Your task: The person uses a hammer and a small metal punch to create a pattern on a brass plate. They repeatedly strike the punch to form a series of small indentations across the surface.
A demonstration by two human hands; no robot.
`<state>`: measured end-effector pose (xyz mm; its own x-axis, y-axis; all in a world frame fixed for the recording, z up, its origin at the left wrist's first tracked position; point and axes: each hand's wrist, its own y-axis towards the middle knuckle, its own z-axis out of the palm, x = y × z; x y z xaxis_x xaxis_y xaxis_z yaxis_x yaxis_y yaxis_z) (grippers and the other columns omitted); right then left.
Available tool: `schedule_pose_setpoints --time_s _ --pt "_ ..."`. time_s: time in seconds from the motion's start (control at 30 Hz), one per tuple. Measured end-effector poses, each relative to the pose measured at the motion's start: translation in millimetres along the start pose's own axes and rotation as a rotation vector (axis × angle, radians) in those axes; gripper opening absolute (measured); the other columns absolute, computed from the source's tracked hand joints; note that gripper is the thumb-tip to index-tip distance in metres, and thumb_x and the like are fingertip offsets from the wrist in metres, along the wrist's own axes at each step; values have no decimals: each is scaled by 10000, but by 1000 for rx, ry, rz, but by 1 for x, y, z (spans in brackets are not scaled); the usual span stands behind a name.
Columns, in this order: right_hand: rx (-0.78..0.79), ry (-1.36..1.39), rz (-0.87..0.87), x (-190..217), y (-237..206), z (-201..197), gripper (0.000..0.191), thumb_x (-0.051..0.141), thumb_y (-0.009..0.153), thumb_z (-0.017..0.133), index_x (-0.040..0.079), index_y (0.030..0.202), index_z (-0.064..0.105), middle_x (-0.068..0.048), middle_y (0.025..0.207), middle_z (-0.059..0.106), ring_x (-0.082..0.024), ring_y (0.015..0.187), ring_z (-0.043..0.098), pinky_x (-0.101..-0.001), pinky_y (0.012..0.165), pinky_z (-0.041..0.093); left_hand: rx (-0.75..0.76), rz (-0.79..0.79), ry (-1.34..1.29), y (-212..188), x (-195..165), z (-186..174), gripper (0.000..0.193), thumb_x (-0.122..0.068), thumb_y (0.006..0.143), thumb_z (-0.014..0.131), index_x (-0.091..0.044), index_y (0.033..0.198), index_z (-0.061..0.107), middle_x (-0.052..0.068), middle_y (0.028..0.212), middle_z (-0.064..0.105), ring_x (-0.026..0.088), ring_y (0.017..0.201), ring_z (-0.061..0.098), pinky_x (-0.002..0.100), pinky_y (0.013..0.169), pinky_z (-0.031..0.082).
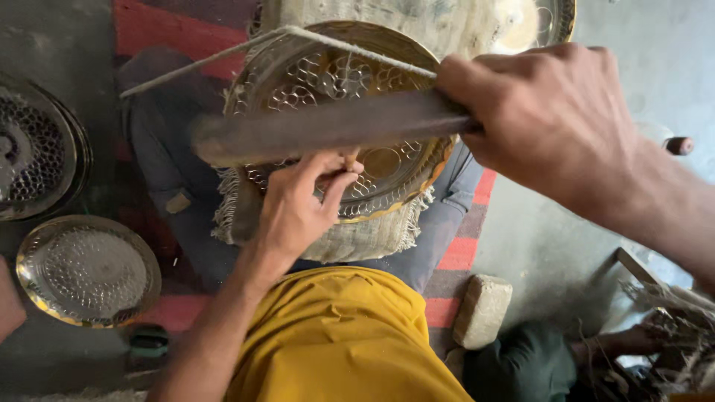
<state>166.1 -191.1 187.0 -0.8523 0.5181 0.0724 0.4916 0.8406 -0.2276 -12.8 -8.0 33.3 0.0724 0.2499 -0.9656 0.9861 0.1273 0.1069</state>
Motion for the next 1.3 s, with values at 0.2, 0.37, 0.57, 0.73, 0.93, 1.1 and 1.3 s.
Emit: schedule_pose_setpoints --time_s 0.2,0.37,0.57,0.73,0.93,1.1,1.3 --pt "28 120 163 -8 -30 28 196 124 861 739 67 1007 620 -110 755 707 -323 614 683 -445 518 531 173 108 130 14 10 -5 356 -26 935 762 -29 1260 620 132 1085 771 234 972 785 337 828 648" --pt "70 154 265 -10 -51 62 161 90 861 764 49 949 636 -141 731 704 -346 619 689 -458 575 545 381 82 124 22 16 -8 298 -20 1006 694 -53 1288 606 141 1061 761 222 836 775 283 684 685" --pt "-322 846 403 22 -93 130 256 22 820 775 -42 1019 628 -127 792 626 -307 668 626 -362 643 526 454 260 73 47 11 -16 323 -21 962 692 -77 1270 612 136 1021 762 197 821 771 271 637 662" --pt "-506 1247 668 60 -120 195 148 75 911 758 3 880 633 -66 745 682 -138 647 679 -281 573 543 735 344 172 74 6 -12 475 82 928 612 -73 1376 599 174 945 759 214 693 741 301 572 647" --pt "-598 1198 907 79 -137 228 147 68 949 729 1 869 625 -77 719 686 -145 623 702 -280 560 573 1041 355 464 93 -14 -4 642 133 895 554 -223 1430 576 160 871 762 208 636 743 345 583 627" --pt "-822 1072 967 87 -140 236 186 76 965 731 12 936 559 -57 749 654 -132 632 680 -273 576 571 1176 257 507 107 -27 -2 649 92 862 570 -285 1391 577 107 866 763 247 670 752 401 601 627" --pt "-748 693 801 93 -138 238 215 62 950 772 12 892 570 -98 755 608 -159 630 572 -291 626 493 1093 400 513 104 -23 -4 638 123 804 600 -260 1311 658 133 785 752 268 695 737 424 604 607"
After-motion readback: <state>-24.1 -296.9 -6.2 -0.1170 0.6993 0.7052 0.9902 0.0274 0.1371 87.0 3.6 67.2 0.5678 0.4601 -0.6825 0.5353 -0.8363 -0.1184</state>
